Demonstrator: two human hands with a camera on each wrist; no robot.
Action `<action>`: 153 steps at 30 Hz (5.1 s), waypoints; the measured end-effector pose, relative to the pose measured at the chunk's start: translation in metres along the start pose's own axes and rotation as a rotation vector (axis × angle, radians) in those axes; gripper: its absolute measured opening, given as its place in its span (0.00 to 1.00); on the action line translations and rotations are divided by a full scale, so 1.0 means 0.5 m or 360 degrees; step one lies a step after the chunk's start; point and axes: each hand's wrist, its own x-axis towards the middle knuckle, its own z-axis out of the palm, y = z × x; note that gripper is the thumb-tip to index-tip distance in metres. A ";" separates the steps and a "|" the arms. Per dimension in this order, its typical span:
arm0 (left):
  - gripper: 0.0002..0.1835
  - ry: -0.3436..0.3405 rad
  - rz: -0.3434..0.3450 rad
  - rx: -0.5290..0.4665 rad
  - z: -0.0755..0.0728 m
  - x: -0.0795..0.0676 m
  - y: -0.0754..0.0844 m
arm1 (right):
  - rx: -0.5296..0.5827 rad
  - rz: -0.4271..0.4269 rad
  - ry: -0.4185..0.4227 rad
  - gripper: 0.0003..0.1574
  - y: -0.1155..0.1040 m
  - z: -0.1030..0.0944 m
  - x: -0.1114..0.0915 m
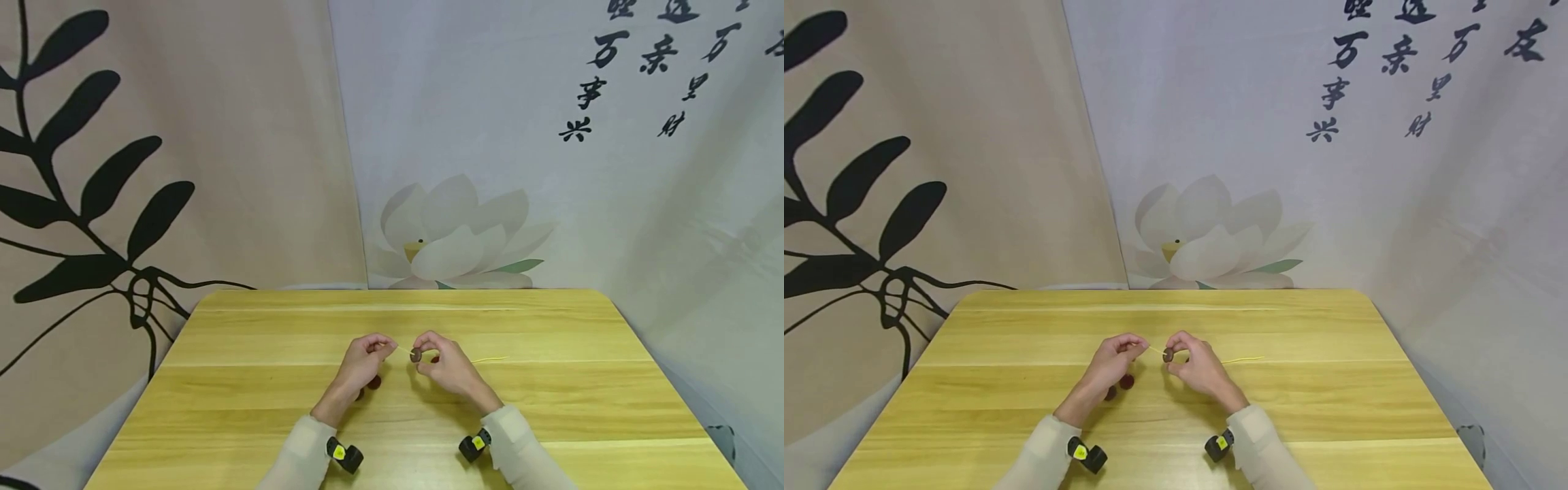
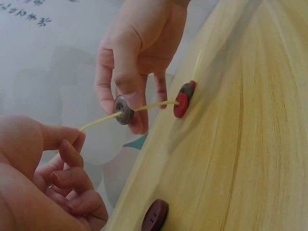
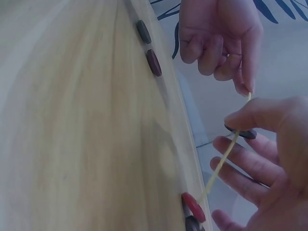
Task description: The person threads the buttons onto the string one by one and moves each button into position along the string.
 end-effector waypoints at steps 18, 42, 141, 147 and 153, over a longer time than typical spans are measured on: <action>0.14 0.0015 -0.0003 -0.0008 -0.003 0.000 0.002 | 0.0004 -0.0008 -0.0031 0.15 0.013 -0.014 0.000; 0.13 0.0031 -0.0007 0.0006 0.001 -0.007 0.013 | -0.0010 -0.0021 -0.0023 0.17 0.020 -0.027 -0.007; 0.16 -0.0034 -0.0033 0.0004 -0.007 -0.002 0.007 | -0.0278 0.0182 -0.0070 0.12 0.059 -0.037 -0.010; 0.14 -0.0015 -0.0040 -0.0030 -0.010 -0.002 0.011 | -0.0304 0.0172 -0.0068 0.13 0.063 -0.036 -0.008; 0.14 -0.0003 -0.0036 -0.0031 -0.008 -0.002 0.009 | -0.0335 0.0179 -0.0070 0.12 0.062 -0.034 -0.004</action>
